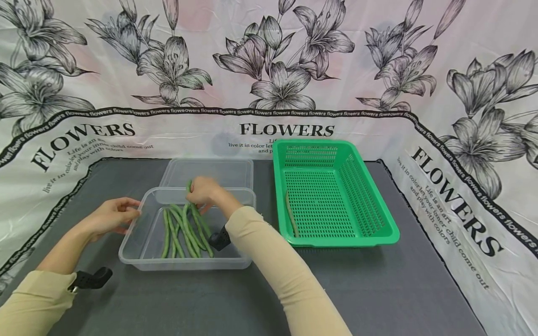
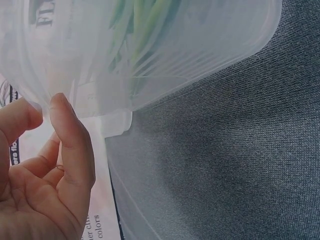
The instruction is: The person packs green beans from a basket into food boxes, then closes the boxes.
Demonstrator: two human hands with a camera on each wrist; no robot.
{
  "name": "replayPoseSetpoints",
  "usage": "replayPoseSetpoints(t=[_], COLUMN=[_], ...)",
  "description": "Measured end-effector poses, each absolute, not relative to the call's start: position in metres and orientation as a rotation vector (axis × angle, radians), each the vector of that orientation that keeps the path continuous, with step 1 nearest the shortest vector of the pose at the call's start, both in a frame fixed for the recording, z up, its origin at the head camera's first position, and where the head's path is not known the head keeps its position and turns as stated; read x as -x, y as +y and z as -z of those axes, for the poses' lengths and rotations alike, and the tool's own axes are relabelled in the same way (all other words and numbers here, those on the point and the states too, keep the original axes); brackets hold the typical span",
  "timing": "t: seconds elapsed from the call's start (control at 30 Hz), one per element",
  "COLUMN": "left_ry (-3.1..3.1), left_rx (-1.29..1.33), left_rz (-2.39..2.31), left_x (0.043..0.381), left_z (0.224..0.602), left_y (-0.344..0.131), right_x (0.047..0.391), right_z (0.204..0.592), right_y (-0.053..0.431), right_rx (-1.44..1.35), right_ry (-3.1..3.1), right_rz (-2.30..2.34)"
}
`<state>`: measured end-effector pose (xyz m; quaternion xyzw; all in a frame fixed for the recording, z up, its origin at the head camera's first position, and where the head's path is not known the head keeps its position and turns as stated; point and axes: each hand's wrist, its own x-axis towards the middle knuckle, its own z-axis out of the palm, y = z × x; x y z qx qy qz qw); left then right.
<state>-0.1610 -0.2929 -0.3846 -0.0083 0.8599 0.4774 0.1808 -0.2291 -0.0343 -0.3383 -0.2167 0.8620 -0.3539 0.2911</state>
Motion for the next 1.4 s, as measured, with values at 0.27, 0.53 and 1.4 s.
replayPoseSetpoints(t=[0.27,0.53,1.4], left_ry=[2.427,2.424,2.419], left_rx=[0.025,0.034,0.031], left_rz=[-1.345,-1.341,-1.345], left_x=[0.161,0.161,0.162], left_z=[0.384,0.384,0.386], left_y=[-0.292,-0.292,-0.293], right_x=[0.223,0.218,0.238], right_z=[0.354,0.360,0.340], right_y=[-0.044,-0.049,-0.019], right_rx=[0.565,0.585,0.835], right_ry=[2.328,2.350,2.794], right_rz=[0.854,0.741,0.430])
